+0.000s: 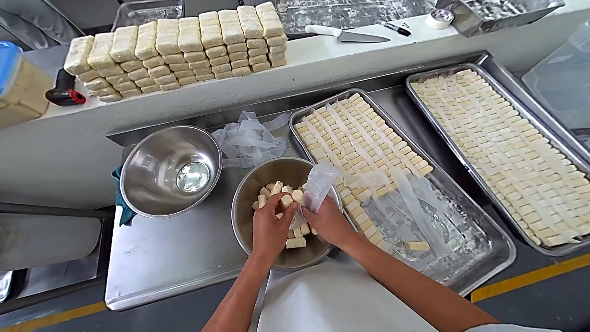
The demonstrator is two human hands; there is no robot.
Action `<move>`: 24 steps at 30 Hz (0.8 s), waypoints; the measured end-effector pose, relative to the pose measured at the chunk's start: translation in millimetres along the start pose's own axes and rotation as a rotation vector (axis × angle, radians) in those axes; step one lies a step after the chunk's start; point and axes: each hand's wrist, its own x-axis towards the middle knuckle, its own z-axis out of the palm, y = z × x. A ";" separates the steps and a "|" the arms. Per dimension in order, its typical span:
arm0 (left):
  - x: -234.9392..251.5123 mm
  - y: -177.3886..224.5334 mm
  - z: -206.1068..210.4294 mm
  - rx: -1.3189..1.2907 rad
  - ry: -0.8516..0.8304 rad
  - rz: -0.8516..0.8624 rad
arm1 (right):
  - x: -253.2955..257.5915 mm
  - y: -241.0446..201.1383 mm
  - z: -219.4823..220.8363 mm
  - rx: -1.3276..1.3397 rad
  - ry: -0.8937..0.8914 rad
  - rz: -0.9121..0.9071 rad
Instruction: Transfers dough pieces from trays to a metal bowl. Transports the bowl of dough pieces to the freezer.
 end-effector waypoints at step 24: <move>6.7 -31.0 3.2 -0.455 -0.252 -0.158 | 20.5 -31.6 -40.9 0.106 0.322 -0.341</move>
